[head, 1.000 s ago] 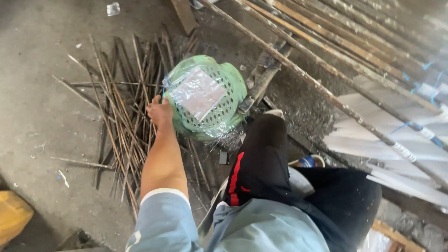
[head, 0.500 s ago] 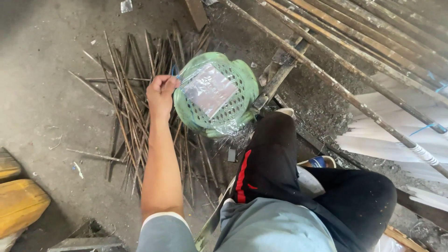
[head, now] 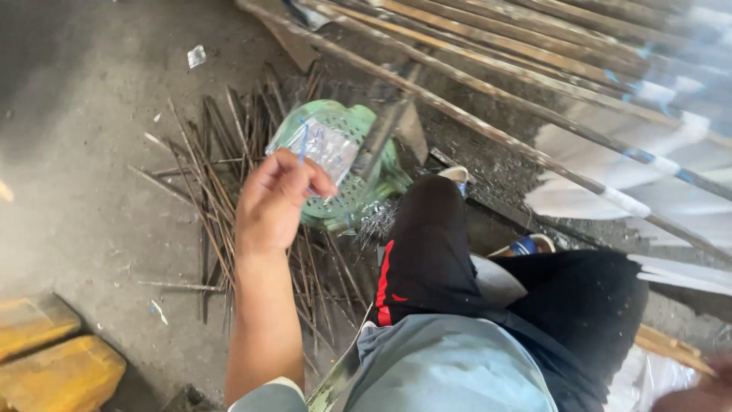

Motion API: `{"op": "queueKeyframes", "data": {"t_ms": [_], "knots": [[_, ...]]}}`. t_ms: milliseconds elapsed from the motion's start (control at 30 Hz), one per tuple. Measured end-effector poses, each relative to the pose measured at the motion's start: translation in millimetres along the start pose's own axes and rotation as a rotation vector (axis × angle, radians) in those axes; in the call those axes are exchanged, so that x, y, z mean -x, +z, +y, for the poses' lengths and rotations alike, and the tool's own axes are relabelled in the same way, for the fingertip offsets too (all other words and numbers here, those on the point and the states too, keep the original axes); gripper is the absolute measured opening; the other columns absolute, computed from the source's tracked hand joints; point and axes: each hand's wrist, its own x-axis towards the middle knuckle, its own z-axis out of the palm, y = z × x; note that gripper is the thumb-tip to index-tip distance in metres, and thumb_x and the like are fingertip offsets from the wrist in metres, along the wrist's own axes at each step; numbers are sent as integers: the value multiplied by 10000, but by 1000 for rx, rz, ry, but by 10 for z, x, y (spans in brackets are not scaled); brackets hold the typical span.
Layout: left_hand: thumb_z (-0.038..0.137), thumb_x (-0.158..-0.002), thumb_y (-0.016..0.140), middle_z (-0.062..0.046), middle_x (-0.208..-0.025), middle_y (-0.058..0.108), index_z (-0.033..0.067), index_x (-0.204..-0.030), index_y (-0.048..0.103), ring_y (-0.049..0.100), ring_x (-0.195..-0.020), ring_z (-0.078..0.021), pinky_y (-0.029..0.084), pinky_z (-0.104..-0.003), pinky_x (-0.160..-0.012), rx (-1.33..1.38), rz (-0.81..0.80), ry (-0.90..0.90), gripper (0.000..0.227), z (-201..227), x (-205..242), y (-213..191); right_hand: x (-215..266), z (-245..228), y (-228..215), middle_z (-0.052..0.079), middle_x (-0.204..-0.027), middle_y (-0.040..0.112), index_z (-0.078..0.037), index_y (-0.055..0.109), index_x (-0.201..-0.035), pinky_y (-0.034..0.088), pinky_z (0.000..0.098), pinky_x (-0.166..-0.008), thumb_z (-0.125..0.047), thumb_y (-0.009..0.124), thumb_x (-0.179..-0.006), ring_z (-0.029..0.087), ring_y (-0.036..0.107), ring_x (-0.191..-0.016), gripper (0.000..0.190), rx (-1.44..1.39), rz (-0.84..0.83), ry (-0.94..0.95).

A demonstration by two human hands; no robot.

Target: Tying candle wicks onto wooden sticks arranged on a frame

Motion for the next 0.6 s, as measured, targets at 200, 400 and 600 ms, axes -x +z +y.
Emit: {"op": "queueKeyframes", "data": {"t_ms": [200, 400, 600], "knots": [[175, -846, 506, -128, -706, 601, 56, -809, 475, 594, -673, -186, 465, -258, -657, 72, -548, -79, 129, 144, 95, 975, -663, -1312, -309, 55, -872, 587, -50, 574, -880, 399, 268, -829, -218, 428, -896, 155, 542, -844, 223, -877, -495, 332], [100, -769, 531, -53, -621, 612, 94, -749, 546, 596, -586, -192, 458, -290, -547, -554, -791, 23, 26, -230, 330, 1675, -824, -1423, -41, 56, -743, 544, 11, 548, -1061, 450, 252, -655, -294, 483, -821, 112, 512, -692, 392, -1393, -688, 409], [167, -764, 543, -84, -642, 613, 126, -763, 528, 615, -627, -285, 488, -370, -535, -710, -821, 79, 44, -635, 647, 1829, -704, -1146, 86, 67, -605, 553, 29, 639, -882, 438, 240, -576, -106, 543, -815, 103, 486, -610, 178, -1291, -665, 527]]}}
